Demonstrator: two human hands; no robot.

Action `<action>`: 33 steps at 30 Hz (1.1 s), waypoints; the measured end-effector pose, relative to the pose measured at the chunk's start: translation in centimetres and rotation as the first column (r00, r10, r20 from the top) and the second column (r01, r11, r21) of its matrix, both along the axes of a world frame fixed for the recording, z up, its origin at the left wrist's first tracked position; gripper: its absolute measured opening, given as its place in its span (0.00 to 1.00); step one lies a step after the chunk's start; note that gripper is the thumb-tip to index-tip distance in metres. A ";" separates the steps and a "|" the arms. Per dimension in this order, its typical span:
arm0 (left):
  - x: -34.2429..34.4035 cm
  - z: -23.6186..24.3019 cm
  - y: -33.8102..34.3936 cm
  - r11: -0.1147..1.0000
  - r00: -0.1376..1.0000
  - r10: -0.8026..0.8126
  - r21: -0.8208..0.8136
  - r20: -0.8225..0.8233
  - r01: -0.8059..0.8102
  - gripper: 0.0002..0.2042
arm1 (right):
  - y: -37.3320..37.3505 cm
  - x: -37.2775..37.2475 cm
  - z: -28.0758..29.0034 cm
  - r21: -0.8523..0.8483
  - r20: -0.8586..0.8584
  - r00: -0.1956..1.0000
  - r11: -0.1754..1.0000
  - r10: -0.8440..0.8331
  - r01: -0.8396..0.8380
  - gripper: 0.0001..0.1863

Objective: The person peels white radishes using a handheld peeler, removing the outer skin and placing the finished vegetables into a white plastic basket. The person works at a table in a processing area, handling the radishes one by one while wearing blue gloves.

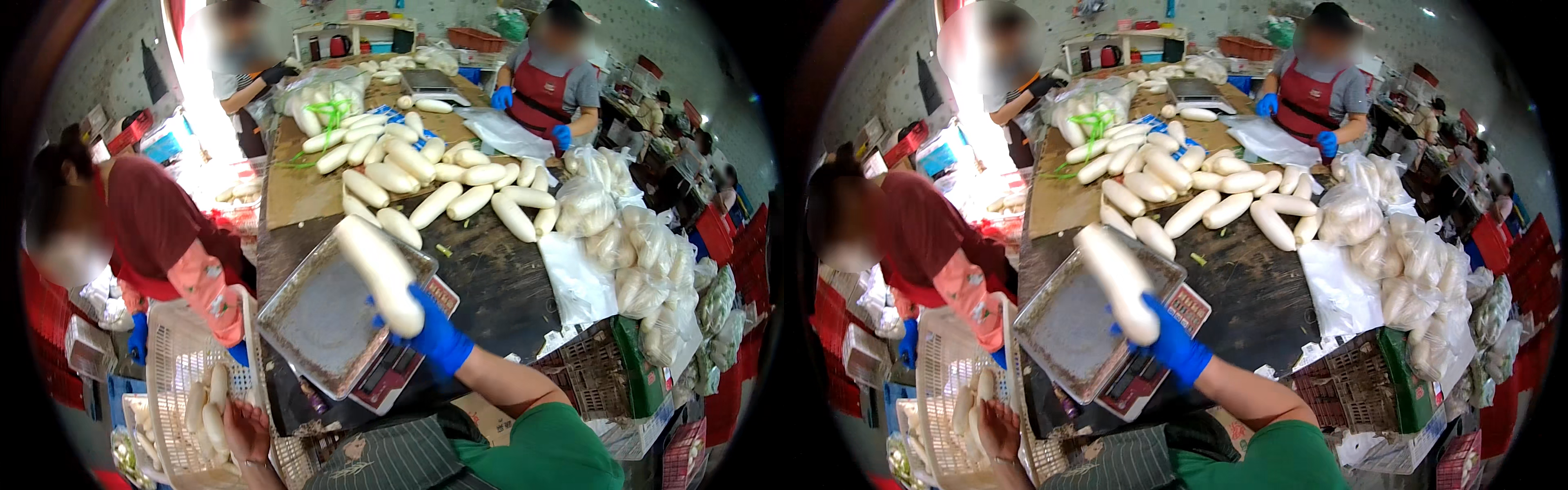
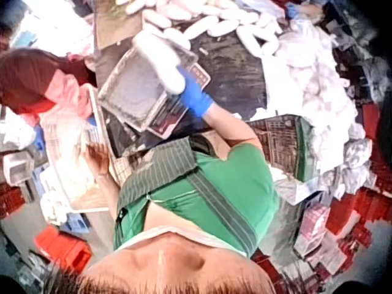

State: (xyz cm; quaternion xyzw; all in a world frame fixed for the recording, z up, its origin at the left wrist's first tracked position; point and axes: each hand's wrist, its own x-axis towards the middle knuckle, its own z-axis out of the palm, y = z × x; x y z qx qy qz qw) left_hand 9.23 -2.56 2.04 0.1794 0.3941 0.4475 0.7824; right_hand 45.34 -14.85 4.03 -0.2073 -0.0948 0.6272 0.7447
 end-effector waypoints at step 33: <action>-25.4 -9.1 2.5 0.999 0.049 0.045 0.044 -0.998 -0.018 0.09 | 3.6 -4.1 -0.3 0.004 0.953 0.282 0.934 -0.112 0.357 0.14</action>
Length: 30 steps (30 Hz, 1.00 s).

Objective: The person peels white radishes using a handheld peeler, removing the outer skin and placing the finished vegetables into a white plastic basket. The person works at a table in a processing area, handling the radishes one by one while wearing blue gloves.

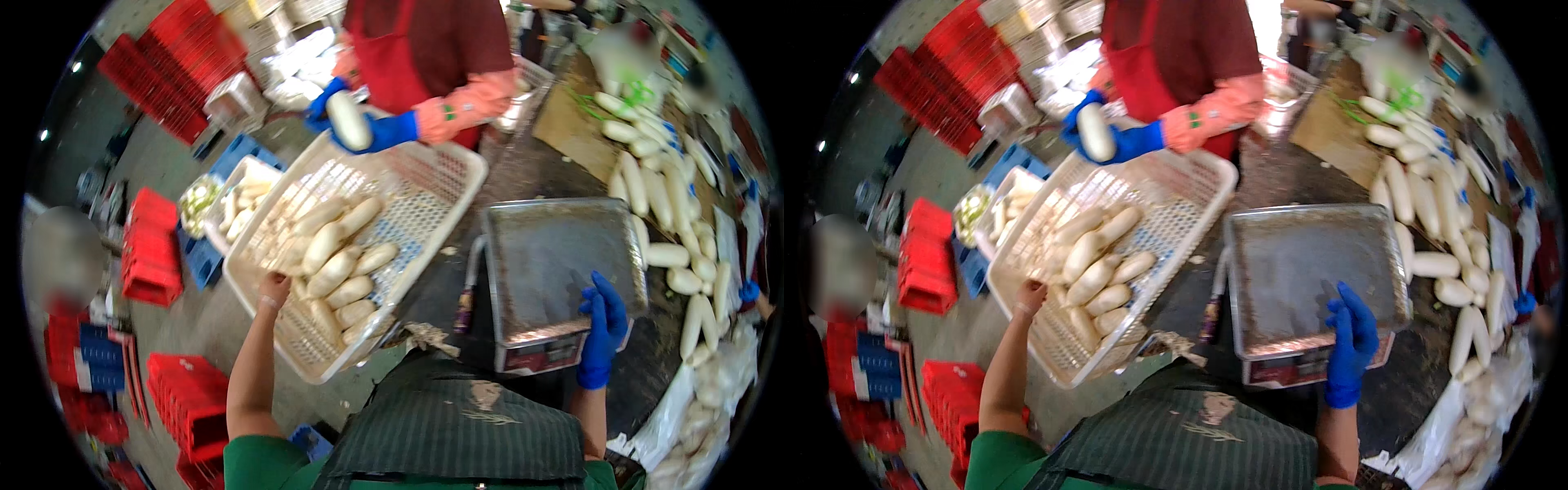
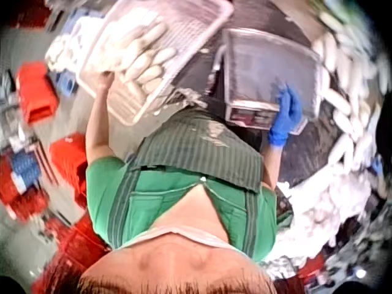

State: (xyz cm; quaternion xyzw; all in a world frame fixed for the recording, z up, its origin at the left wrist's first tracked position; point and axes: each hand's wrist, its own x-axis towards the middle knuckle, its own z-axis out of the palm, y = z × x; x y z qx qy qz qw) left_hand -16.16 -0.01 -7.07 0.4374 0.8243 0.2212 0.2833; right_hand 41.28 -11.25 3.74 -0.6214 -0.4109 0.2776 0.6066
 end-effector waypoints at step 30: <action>10.4 0.5 1.8 0.903 0.202 0.096 -0.171 0.975 0.393 0.35 | 3.3 -14.6 1.0 -0.217 0.212 0.757 0.785 0.618 -0.580 0.15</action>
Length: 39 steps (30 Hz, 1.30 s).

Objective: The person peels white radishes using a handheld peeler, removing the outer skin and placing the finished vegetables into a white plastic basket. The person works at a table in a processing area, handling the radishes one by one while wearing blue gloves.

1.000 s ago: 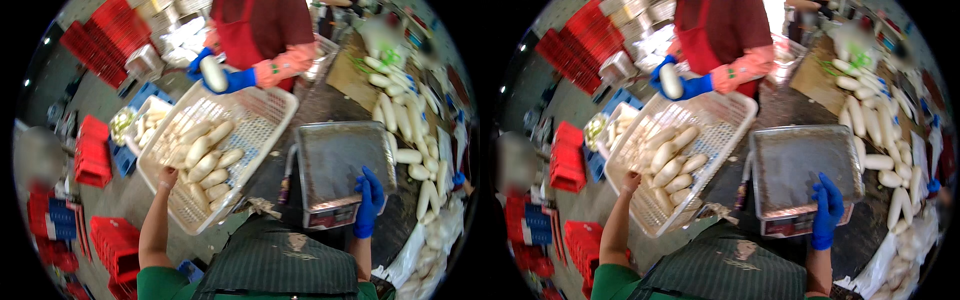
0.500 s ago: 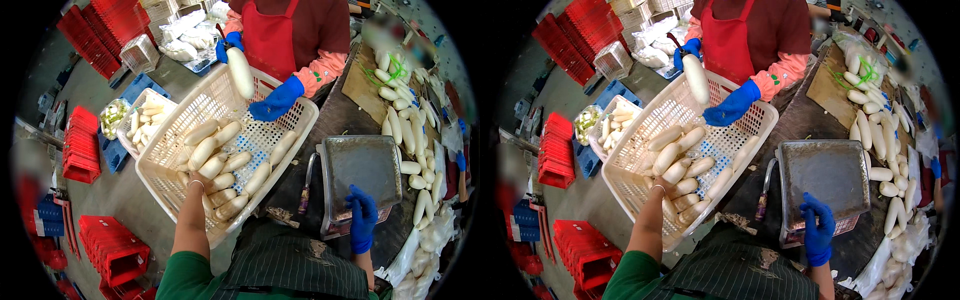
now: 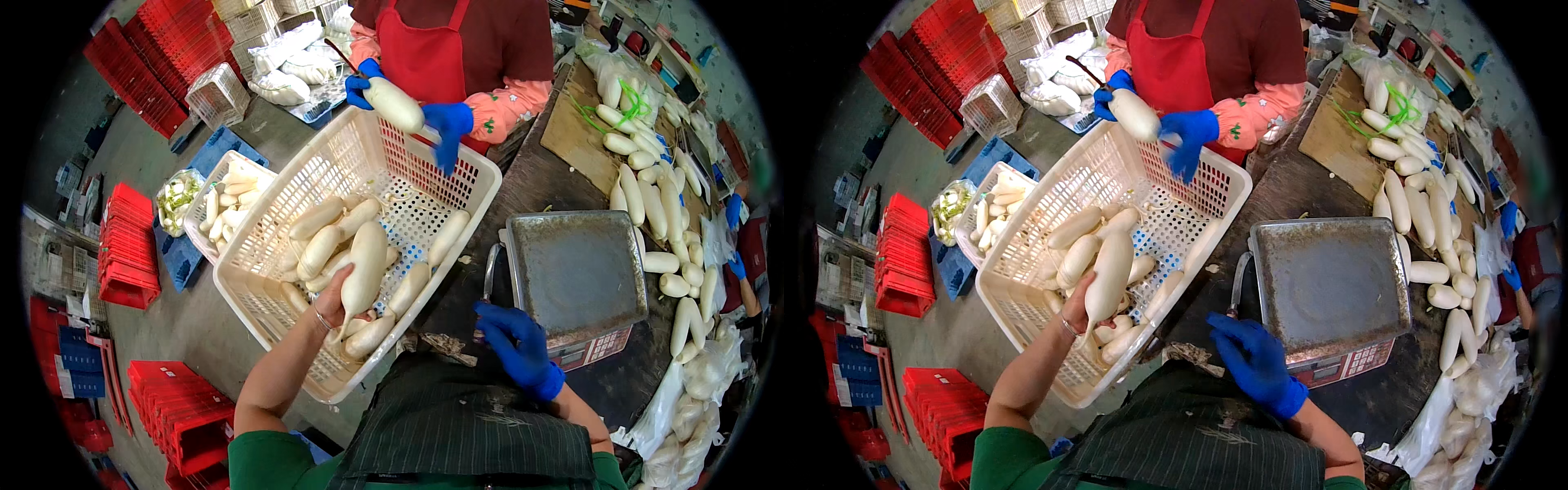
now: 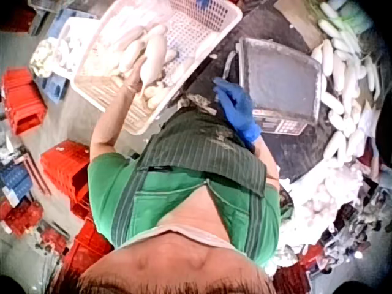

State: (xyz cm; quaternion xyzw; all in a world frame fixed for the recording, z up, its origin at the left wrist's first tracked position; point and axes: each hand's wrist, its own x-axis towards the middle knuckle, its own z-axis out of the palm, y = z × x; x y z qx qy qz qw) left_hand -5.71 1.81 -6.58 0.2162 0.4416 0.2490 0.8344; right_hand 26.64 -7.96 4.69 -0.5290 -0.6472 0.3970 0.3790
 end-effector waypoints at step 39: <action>14.6 9.9 -12.7 0.653 0.802 0.156 0.669 -0.577 0.354 0.07 | -0.8 28.7 0.2 -0.275 -0.956 -0.081 0.764 -0.282 0.584 0.36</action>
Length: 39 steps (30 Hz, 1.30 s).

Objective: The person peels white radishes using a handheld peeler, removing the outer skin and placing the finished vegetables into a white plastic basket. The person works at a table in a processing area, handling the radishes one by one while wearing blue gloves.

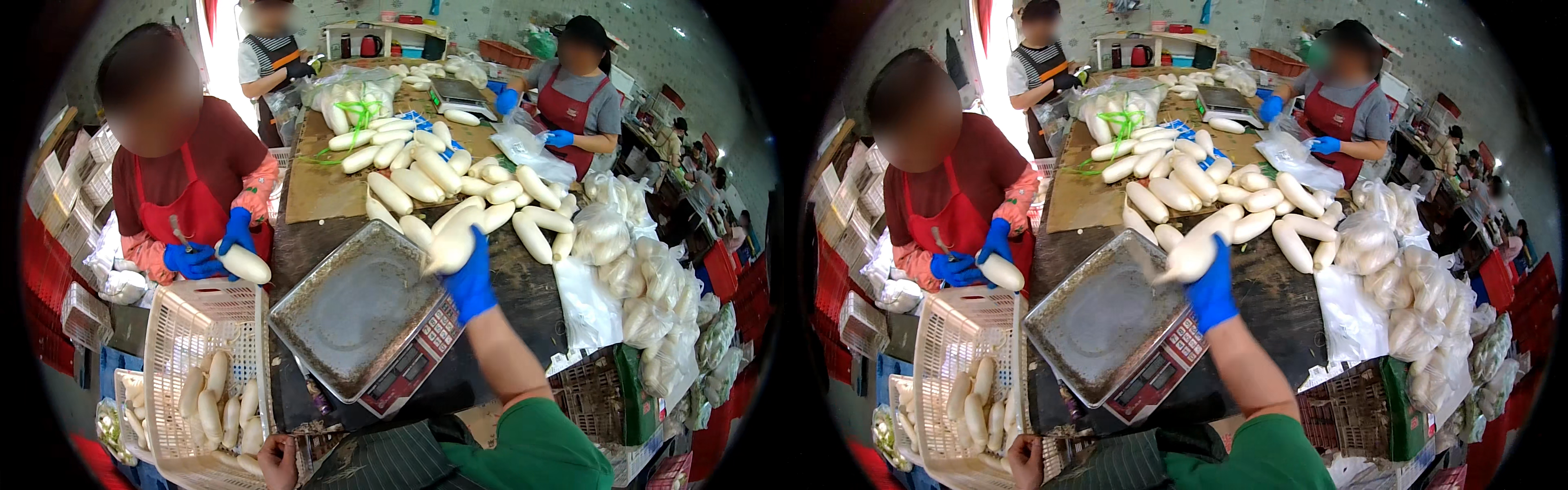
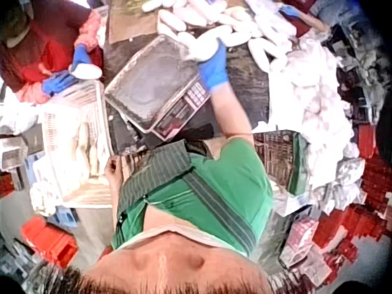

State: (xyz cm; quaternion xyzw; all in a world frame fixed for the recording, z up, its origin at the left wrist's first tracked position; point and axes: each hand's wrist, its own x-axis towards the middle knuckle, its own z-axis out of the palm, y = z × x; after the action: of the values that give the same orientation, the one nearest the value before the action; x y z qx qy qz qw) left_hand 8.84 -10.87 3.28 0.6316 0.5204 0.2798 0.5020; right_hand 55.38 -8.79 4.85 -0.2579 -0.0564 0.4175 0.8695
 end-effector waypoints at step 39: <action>-28.3 -29.2 12.6 0.898 0.323 -0.373 -0.426 -0.870 -0.110 0.22 | -0.9 -10.3 -2.7 -0.430 0.900 0.251 0.813 0.355 0.392 0.18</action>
State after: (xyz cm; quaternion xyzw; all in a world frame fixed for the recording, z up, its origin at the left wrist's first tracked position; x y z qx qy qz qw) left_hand -19.44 1.74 -25.93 0.5957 0.7037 -0.2950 0.2507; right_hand 45.05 -9.71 2.19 -0.7097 -0.4423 0.1532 0.5264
